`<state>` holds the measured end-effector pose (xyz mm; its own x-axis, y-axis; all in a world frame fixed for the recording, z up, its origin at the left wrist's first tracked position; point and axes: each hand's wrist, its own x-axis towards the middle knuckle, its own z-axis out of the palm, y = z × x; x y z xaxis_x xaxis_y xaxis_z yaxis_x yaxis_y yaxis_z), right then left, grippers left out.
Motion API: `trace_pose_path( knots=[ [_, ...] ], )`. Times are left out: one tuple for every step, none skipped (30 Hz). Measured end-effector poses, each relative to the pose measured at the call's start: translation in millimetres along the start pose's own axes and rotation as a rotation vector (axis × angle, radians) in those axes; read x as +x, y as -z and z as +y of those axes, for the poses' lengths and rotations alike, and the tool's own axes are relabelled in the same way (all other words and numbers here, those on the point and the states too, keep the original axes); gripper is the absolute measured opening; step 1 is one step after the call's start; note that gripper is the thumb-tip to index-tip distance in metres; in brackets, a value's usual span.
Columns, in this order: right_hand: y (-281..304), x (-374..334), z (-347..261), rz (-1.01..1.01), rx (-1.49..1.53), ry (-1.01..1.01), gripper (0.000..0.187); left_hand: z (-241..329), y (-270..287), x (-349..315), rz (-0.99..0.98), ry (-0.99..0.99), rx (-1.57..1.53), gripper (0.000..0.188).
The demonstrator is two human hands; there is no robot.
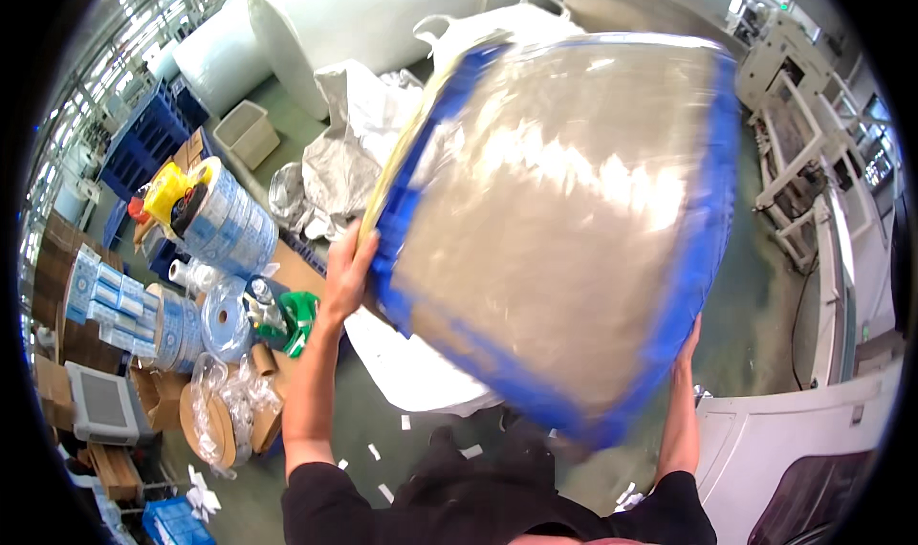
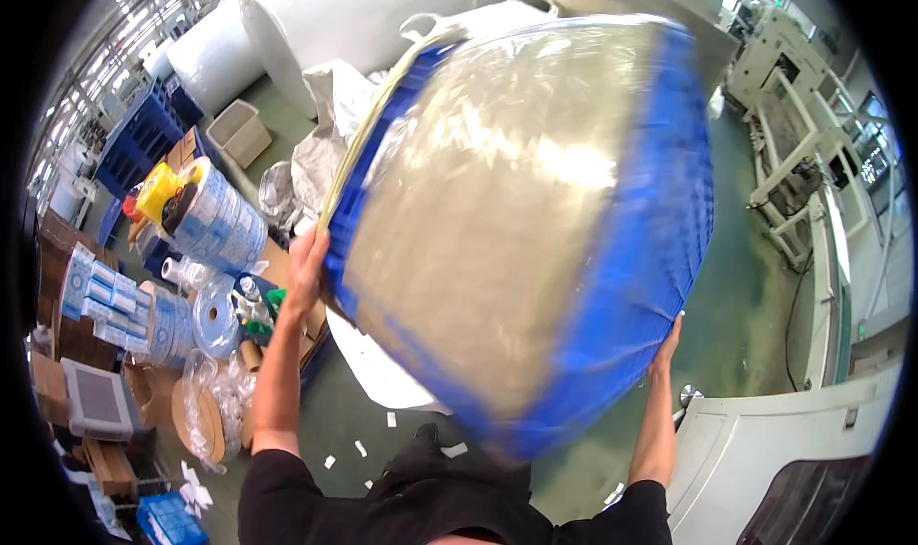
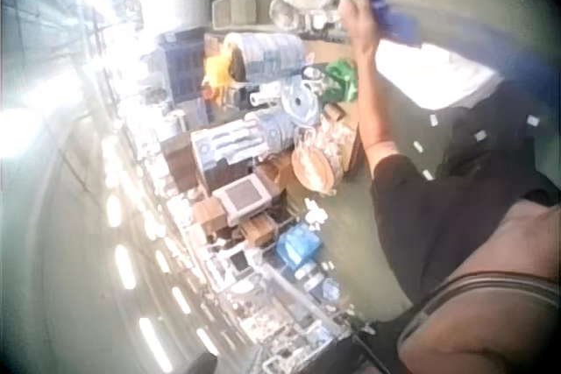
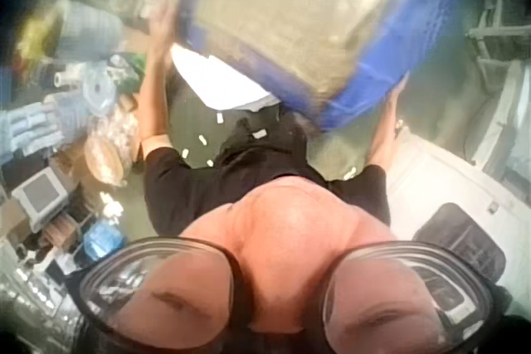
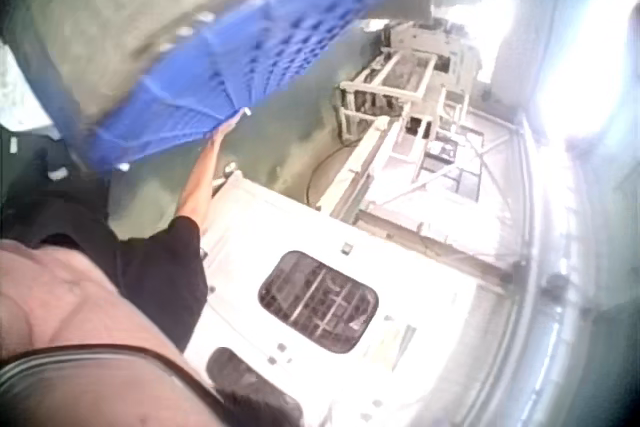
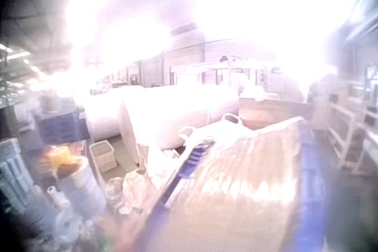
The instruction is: The person picks up a package of sanitary pads, opens it with a pen, removes the contents, places them on a conveyor, and then refills a machine by transferring loose products from a large bag into a blue crate and then into the machine hopper.
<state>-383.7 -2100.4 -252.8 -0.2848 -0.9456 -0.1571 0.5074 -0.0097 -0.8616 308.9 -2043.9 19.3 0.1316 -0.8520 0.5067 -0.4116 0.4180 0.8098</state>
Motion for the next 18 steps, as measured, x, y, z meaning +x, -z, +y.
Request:
trace_pose_path(
  knots=[
    [20, -33, 5, -0.007, 0.08, -0.027, 0.077, 59, -9, 22, -0.145, -0.1, 0.005, 0.066],
    [27, -63, 13, -0.004, 0.134, -0.044, 0.077, 108, -14, 27, -0.223, -0.16, -0.36, 0.072],
    [32, -92, 23, 0.009, 0.18, -0.066, 0.077, 140, -28, 20, -0.295, -0.207, -0.724, 0.078],
    [30, -119, 37, 0.013, 0.22, -0.087, 0.077, 157, -40, 0, -0.386, -0.274, -0.835, 0.079],
    [27, -145, 47, 0.02, 0.253, -0.089, 0.076, 158, -49, -13, -0.448, -0.347, -0.786, 0.077],
    [32, -172, 52, 0.044, 0.267, -0.084, 0.076, 156, -63, -23, -0.514, -0.418, -0.752, 0.076],
    [34, -198, 61, 0.059, 0.285, -0.084, 0.076, 135, -82, -32, -0.541, -0.477, -0.532, 0.071],
    [37, -222, 73, 0.073, 0.313, -0.088, 0.076, 104, -117, -58, -0.619, -0.326, -0.519, 0.057],
    [29, -238, 89, 0.063, 0.358, -0.092, 0.075, 88, -139, -77, -0.692, -0.194, -0.463, 0.044],
    [37, -259, 94, 0.077, 0.384, -0.074, 0.075, 105, -155, -100, -0.502, -0.129, -0.385, 0.033],
    [41, -280, 107, 0.079, 0.431, -0.066, 0.075, 122, -160, -126, -0.322, -0.08, -0.288, 0.023],
    [47, -307, 109, 0.088, 0.482, -0.019, 0.075, 138, -169, -140, -0.267, -0.285, -0.312, 0.021],
    [58, -336, 114, 0.106, 0.53, 0.032, 0.075, 155, -174, -153, -0.224, -0.392, -0.247, 0.02],
    [69, -364, 126, 0.117, 0.579, 0.083, 0.074, 172, -177, -165, -0.247, -0.391, -0.309, 0.026],
    [77, -395, 134, 0.119, 0.631, 0.141, 0.074, 177, -182, -179, -0.254, -0.428, -0.272, 0.026],
    [76, -415, 152, 0.102, 0.683, 0.194, 0.074, 192, -188, -172, -0.282, -0.482, -0.141, 0.026],
    [81, -445, 174, 0.095, 0.714, 0.236, 0.074, 190, -195, -186, -0.298, -0.578, -0.038, 0.025],
    [88, -479, 198, 0.096, 0.749, 0.299, 0.073, 193, -211, -202, -0.396, -0.628, -0.009, 0.025]
  ],
)
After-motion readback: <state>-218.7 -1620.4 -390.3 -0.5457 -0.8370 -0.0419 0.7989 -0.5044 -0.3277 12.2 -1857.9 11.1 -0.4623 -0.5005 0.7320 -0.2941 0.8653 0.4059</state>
